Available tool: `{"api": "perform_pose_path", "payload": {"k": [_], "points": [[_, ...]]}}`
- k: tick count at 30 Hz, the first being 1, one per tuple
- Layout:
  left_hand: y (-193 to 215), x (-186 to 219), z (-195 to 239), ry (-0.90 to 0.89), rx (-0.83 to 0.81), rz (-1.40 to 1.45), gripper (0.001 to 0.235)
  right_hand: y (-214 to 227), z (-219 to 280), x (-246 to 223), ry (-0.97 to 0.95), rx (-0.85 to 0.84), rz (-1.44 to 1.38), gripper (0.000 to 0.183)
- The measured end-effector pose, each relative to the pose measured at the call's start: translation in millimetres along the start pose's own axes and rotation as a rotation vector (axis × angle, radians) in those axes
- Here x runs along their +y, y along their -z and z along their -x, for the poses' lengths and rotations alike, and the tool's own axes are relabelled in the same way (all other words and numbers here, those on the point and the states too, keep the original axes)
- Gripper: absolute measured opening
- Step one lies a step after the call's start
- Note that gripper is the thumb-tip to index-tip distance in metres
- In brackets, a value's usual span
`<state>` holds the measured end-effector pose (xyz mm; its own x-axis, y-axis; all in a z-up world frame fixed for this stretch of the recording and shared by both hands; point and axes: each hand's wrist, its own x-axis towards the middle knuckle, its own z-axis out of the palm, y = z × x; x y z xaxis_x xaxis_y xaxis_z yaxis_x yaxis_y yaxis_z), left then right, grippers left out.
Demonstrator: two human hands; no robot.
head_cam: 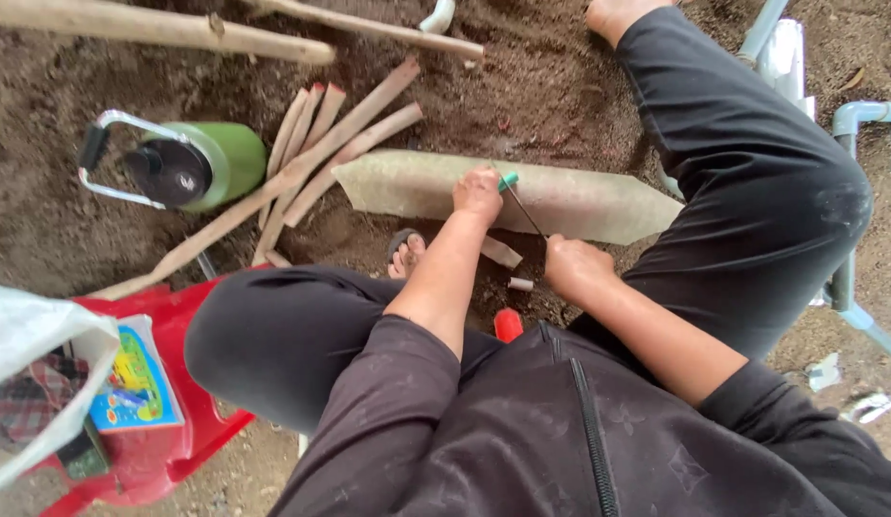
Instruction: The person sits on the ground and uses a knife to cut a long piece of bamboo into smaller segments. The person holds the bamboo steady with one hand while sawing through it with the knife in the other hand, creating a pile of cut pieces.
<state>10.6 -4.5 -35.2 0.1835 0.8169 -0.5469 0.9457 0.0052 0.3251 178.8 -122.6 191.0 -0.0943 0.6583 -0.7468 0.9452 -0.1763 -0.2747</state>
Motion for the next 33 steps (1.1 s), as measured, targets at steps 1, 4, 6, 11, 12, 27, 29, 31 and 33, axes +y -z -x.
{"api": "perform_pose_path", "payload": {"k": [1, 4, 6, 11, 12, 27, 29, 31, 33], "points": [[-9.7, -2.1, -2.3, -0.017, 0.018, 0.008, 0.03, -6.2, -2.3, 6.4, 0.005, 0.021, 0.036, 0.037], [7.7, 4.7, 3.6, -0.056, 0.034, -0.002, 0.036, -18.8, -36.1, 6.3, 0.038, 0.098, 0.043, 0.034], [14.0, 7.7, 11.2, -0.074, 0.021, -0.014, 0.039, -33.9, -62.9, 8.3, 0.062, 0.141, 0.017, 0.033], [8.3, 1.5, 6.5, -0.031, 0.024, 0.012, 0.037, -29.5, -38.3, 10.6, 0.032, 0.074, 0.071, 0.028], [14.1, 7.0, 11.8, -0.023, 0.017, 0.021, 0.037, -24.6, -24.7, 12.6, 0.032, 0.062, 0.078, 0.028], [12.8, 9.5, 4.8, -0.001, 0.014, 0.021, 0.032, -22.0, -11.5, 18.5, -0.025, 0.001, 0.053, 0.031], [34.7, 17.3, 18.6, -0.032, 0.005, 0.014, 0.037, -31.8, -22.0, 24.3, -0.011, 0.022, 0.072, 0.034], [35.4, 16.5, 21.2, -0.037, 0.001, 0.006, 0.037, -30.6, -47.6, 12.5, 0.003, 0.038, 0.053, 0.032], [42.9, 17.3, 23.4, -0.051, -0.001, -0.015, 0.037, -28.1, -62.8, 3.1, 0.016, 0.064, 0.023, 0.03]]}}
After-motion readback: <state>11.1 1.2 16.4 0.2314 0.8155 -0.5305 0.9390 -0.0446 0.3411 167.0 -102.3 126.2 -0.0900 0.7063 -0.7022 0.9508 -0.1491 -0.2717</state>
